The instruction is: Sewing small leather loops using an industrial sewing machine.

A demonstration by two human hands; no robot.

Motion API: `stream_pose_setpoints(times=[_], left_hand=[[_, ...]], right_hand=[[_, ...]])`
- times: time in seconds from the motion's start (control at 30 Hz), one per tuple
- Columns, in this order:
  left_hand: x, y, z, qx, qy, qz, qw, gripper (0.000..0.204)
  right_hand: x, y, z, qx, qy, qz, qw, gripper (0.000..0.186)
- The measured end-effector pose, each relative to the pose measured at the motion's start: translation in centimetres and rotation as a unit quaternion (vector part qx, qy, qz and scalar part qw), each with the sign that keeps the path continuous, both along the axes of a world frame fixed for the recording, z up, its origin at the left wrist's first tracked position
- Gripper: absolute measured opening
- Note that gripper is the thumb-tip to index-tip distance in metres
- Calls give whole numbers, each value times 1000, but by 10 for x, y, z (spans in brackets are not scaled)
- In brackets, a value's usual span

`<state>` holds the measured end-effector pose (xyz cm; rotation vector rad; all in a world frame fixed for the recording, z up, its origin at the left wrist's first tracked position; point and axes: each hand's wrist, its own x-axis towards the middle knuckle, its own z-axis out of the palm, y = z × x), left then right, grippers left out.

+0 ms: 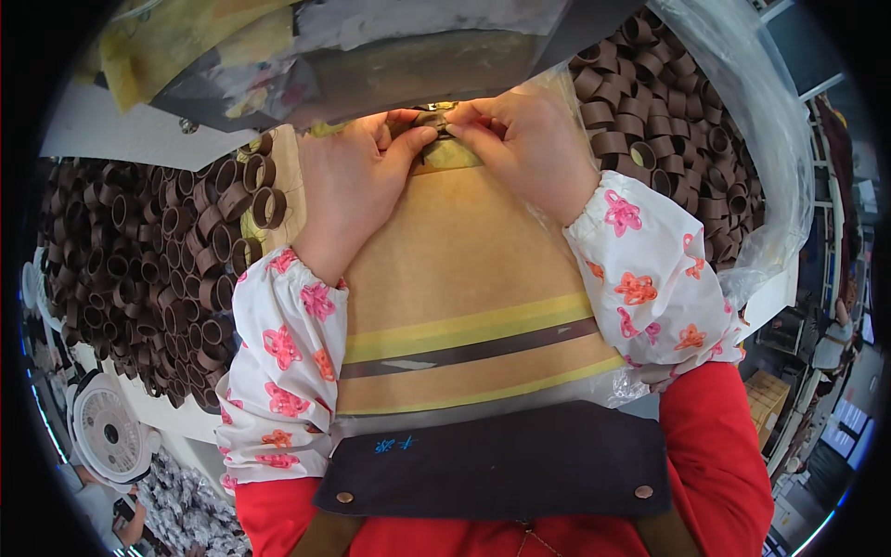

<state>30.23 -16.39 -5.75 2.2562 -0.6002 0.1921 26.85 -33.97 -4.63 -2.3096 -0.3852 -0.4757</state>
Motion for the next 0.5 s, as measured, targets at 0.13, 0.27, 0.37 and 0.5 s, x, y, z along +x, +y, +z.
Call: stream_pose_setpoints(times=[0.13, 0.27, 0.37, 0.5], left_hand=[[-1, -4, 5, 9, 24, 10, 1000, 23], [-2, -4, 4, 12, 26, 15, 999, 24], [1, -5, 4, 19, 7, 12, 1000, 24], [1, -4, 6, 25, -7, 4, 1000, 22]], right_hand=[[0, -2, -2, 2, 2, -1, 1000, 11], [-1, -3, -2, -35, -22, -11, 999, 11], [-1, -2, 3, -65, -13, -23, 998, 12], [1, -2, 4, -80, -28, -18, 996, 12]])
